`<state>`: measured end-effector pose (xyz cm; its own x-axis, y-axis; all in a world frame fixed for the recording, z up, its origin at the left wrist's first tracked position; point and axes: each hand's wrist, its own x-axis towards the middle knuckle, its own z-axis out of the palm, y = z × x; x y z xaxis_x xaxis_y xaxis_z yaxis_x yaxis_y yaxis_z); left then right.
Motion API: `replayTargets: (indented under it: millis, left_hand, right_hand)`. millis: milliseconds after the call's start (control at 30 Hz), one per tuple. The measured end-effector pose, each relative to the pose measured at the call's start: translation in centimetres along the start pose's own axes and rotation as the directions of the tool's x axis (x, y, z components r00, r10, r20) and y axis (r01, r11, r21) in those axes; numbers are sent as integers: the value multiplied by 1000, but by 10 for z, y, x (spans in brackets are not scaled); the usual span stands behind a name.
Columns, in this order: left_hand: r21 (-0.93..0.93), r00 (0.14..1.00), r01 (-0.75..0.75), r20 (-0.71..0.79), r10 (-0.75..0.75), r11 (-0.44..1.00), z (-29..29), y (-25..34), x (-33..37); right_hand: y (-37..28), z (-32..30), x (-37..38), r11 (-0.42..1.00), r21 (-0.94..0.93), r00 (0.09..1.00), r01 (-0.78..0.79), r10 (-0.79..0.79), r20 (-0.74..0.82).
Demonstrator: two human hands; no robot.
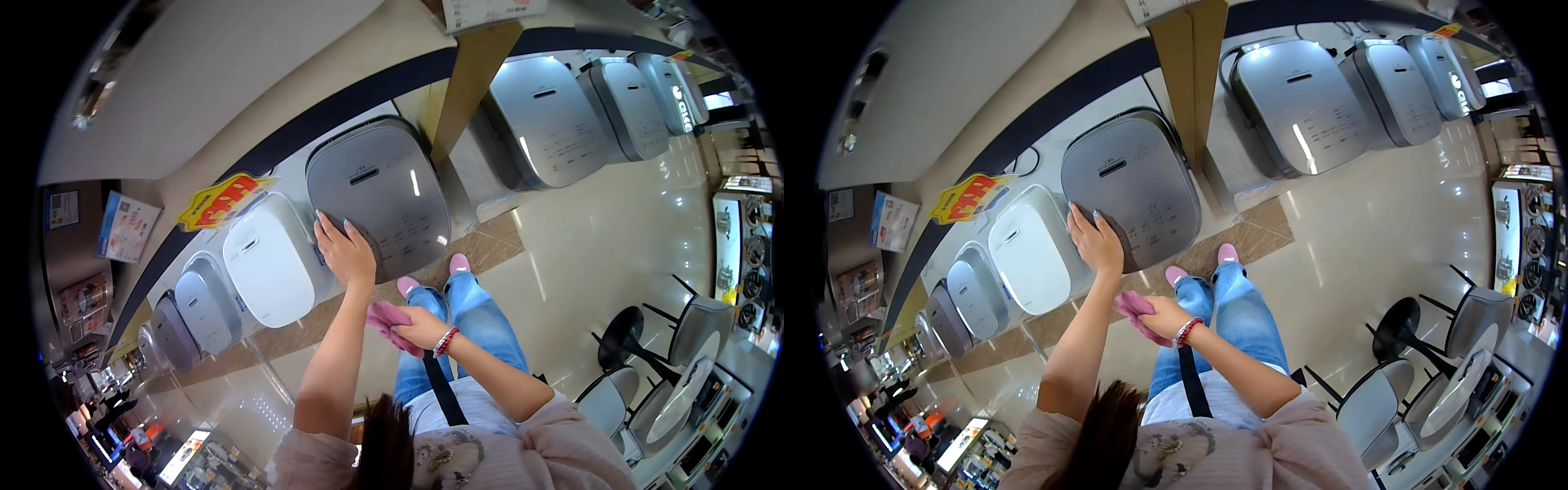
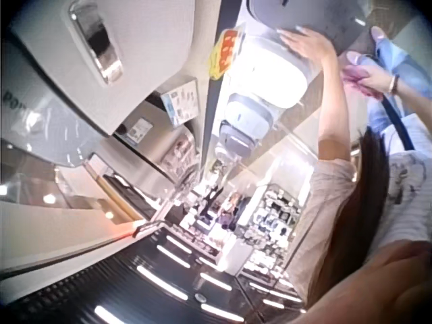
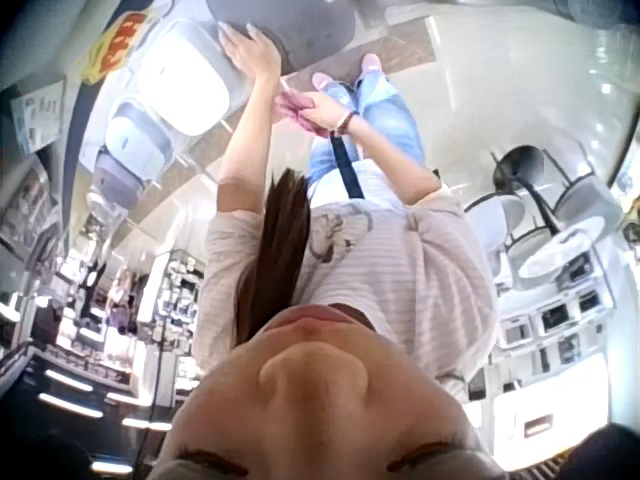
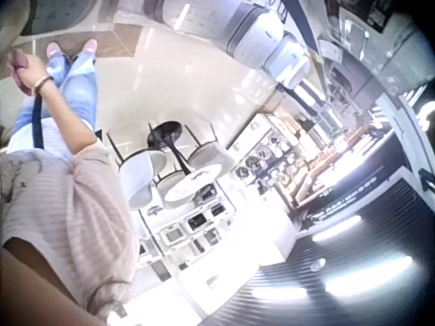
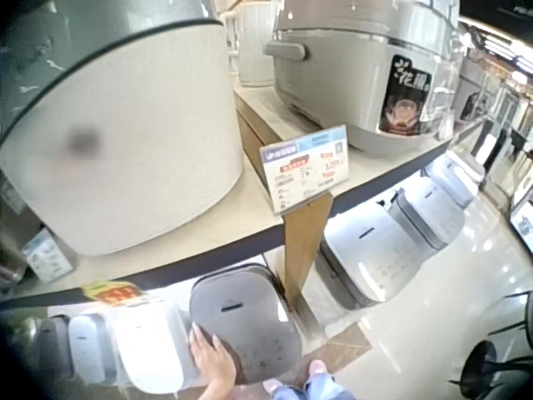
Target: The person wipes the exterior surfaces of several rice cookers on a display shelf using a pink cloth. They open the lids of the appliances to wipe the interior and the inner cooking pots, then close the lids and continue wiping the exteriors of the remaining units.
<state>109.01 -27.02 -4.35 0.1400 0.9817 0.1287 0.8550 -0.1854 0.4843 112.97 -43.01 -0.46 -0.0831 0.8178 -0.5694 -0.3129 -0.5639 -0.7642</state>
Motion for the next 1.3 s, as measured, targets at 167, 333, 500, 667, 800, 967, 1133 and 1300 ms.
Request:
replayTargets:
  millis: [167,333,500,667,800,967,1133,1300]
  left_hand:
    - [-333,996,-47,58,70,942,-4,-38,-32]
    - [-482,992,-4,106,63,876,-14,-43,-62]
    - [-580,981,87,192,32,810,-19,-44,-66]
    - [-767,970,194,244,-2,612,-11,-58,-67]
    - [-836,847,526,498,-185,157,1,-89,-85]
    - [-815,822,549,487,-295,186,-1,-87,-127]
    - [-836,899,382,435,52,394,65,-144,-175]
    - [-501,446,821,863,-238,-276,58,-76,-154]
  right_hand:
    - [-14,-37,-38,998,-47,839,-32,2,-544]
    - [-11,-75,-2,657,-753,464,-43,-654,-598]
    - [-10,-41,56,325,-899,411,-294,-806,-425]
    - [-14,20,91,207,-977,585,-56,-786,-200]
    - [-20,41,100,139,-987,605,83,-794,-60]
    - [-6,27,74,31,-968,677,249,-720,151]
    - [38,19,18,198,-887,767,417,-601,226]
    - [109,-39,-30,663,-746,974,-64,-120,-190]
